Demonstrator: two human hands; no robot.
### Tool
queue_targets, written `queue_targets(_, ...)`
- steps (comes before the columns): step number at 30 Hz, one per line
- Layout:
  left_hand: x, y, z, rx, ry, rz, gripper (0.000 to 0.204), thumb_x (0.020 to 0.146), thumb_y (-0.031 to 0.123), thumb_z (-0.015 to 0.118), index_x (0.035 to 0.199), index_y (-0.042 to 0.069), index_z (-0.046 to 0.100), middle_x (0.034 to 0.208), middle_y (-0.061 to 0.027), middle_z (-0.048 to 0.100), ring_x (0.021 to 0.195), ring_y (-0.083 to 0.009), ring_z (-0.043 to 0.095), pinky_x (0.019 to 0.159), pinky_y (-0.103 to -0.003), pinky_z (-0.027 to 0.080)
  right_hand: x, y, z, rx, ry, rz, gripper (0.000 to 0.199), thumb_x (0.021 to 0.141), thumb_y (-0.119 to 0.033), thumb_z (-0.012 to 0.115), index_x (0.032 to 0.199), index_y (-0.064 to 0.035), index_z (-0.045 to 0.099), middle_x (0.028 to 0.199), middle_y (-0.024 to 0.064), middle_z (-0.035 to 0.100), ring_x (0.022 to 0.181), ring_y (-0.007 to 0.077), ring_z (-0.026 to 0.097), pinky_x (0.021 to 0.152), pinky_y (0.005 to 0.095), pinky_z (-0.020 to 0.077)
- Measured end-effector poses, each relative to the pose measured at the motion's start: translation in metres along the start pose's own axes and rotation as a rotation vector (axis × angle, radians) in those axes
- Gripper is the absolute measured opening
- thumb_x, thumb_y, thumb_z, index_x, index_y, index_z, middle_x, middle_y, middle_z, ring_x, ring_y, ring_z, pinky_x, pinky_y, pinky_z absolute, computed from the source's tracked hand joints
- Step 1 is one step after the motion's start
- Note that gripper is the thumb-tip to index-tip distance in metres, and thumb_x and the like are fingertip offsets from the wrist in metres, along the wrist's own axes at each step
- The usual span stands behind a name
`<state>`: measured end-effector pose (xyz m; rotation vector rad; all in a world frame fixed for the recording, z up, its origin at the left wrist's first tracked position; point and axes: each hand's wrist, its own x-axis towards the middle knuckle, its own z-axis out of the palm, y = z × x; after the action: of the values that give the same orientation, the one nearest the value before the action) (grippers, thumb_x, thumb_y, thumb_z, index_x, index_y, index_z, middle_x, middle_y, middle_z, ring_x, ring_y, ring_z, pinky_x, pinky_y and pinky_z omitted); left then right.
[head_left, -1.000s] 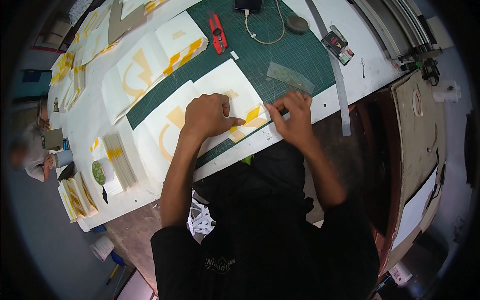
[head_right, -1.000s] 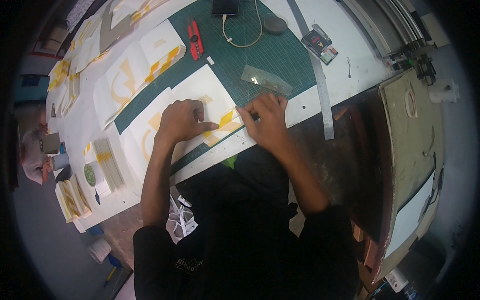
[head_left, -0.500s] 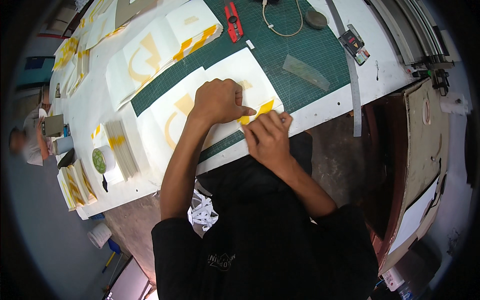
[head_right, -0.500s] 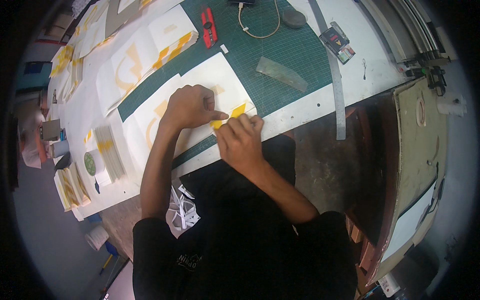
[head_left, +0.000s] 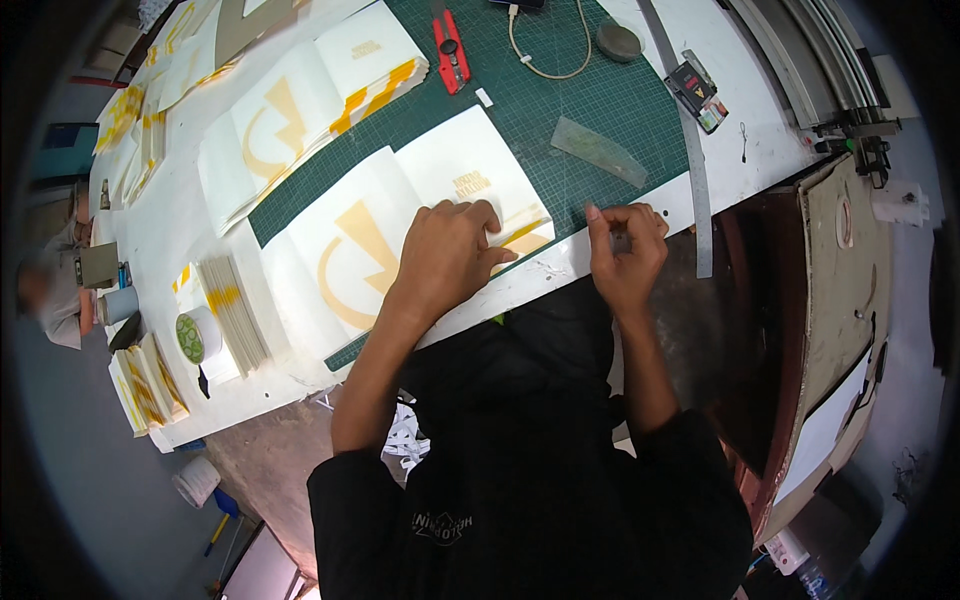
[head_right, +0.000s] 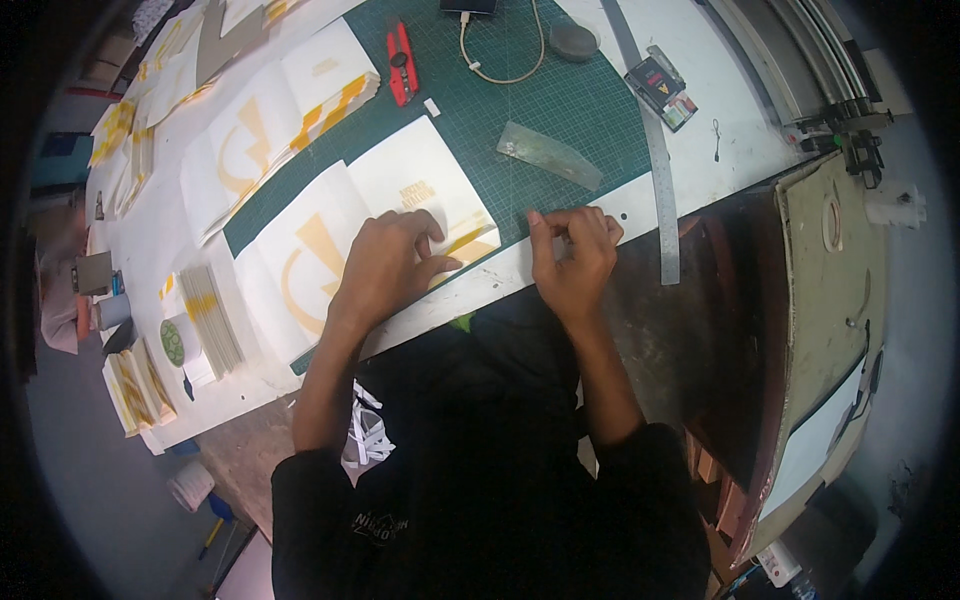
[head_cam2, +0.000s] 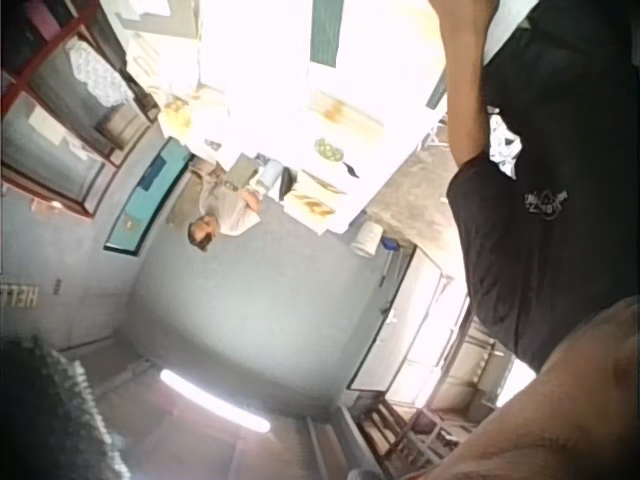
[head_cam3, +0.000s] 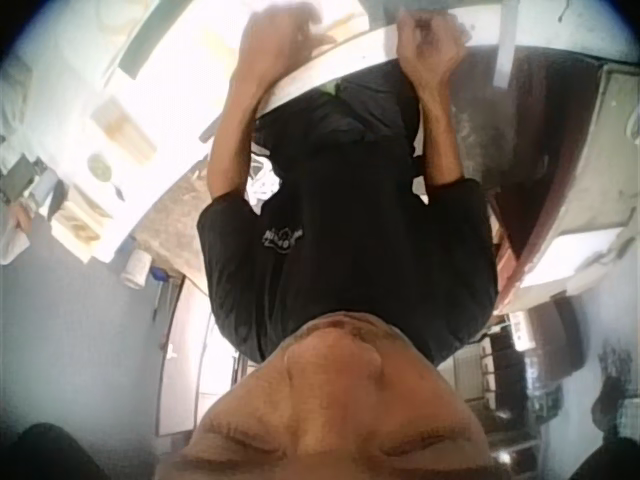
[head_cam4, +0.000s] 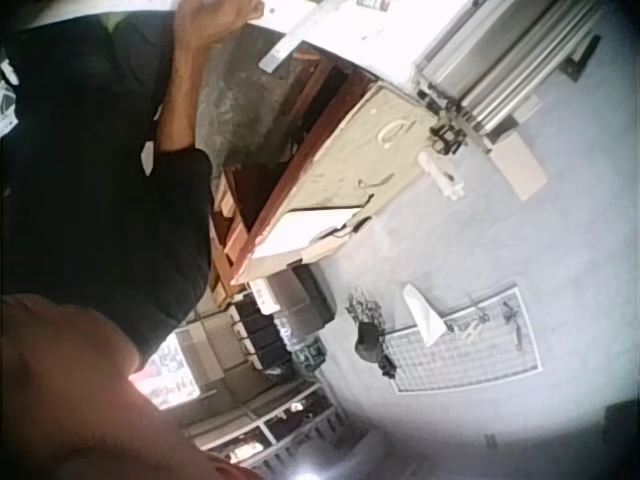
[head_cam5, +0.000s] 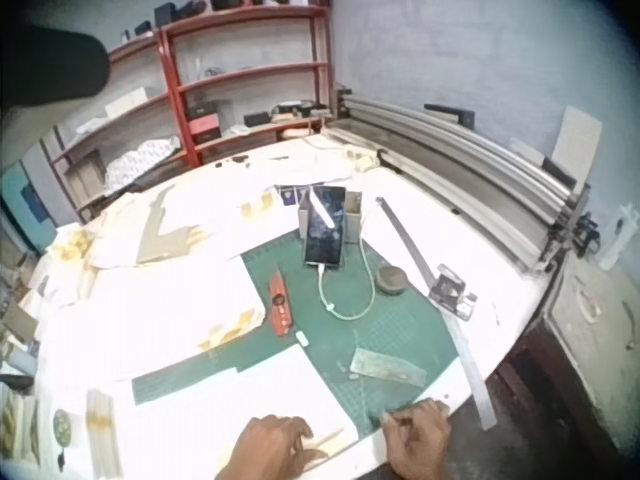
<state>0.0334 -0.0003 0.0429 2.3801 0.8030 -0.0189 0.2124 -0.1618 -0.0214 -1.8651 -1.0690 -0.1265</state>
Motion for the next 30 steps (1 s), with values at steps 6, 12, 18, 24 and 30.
queue_targets(6,-0.019,-0.024,-0.022,-0.635,0.186,-0.067,0.02,0.09,0.009,0.084,0.102,0.003,0.07,0.089,-0.0036,0.071,0.079,-0.0134,0.065,0.074,-0.028,0.051,0.011,0.004,0.01,0.033,0.033,-0.023,0.017,0.088,-0.008,0.084,0.086,-0.0058,0.068,0.078,0.0054,0.068,0.073,0.0238,0.063,0.084,0.0411,0.0417)
queue_targets(12,-0.042,-0.043,-0.068,-1.174,0.505,-0.005,0.021,0.098,0.0,0.073,0.118,-0.002,0.064,0.108,-0.0084,0.073,0.1,-0.0114,0.068,0.091,-0.028,0.054,0.009,0.005,0.011,0.01,0.025,-0.032,0.017,0.089,-0.006,0.083,0.083,-0.0044,0.067,0.078,0.0055,0.067,0.073,0.0212,0.061,0.084,0.0382,0.0423)
queue_targets(18,-0.056,-0.057,-0.079,-1.231,0.595,-0.014,0.025,0.099,0.0,0.07,0.123,-0.002,0.063,0.111,-0.0084,0.073,0.101,-0.0117,0.067,0.092,-0.028,0.053,0.007,0.005,0.01,-0.005,-0.027,-0.033,0.017,0.089,-0.006,0.082,0.084,-0.0059,0.066,0.079,0.0052,0.068,0.074,0.0231,0.063,0.09,0.0429,0.0419)
queue_targets(24,-0.069,-0.077,-0.151,-0.856,1.383,0.041,0.022,0.099,0.002,0.073,0.119,-0.002,0.064,0.1,-0.0047,0.071,0.084,-0.0086,0.067,0.075,-0.022,0.054,0.007,0.004,0.008,0.014,-0.049,-0.055,0.018,0.088,-0.006,0.082,0.083,-0.0062,0.065,0.077,0.0046,0.067,0.074,0.0239,0.063,0.089,0.0438,0.0417)
queue_targets(30,-0.033,-0.059,-0.237,0.034,1.427,0.406,0.015,0.096,0.004,0.079,0.107,-0.004,0.072,0.094,-0.0083,0.074,0.082,-0.0115,0.069,0.078,-0.026,0.056,0.006,0.005,0.012,-0.037,-0.04,-0.101,0.017,0.088,-0.006,0.082,0.083,-0.0068,0.066,0.078,0.0039,0.066,0.076,0.0238,0.062,0.09,0.0448,0.0405)
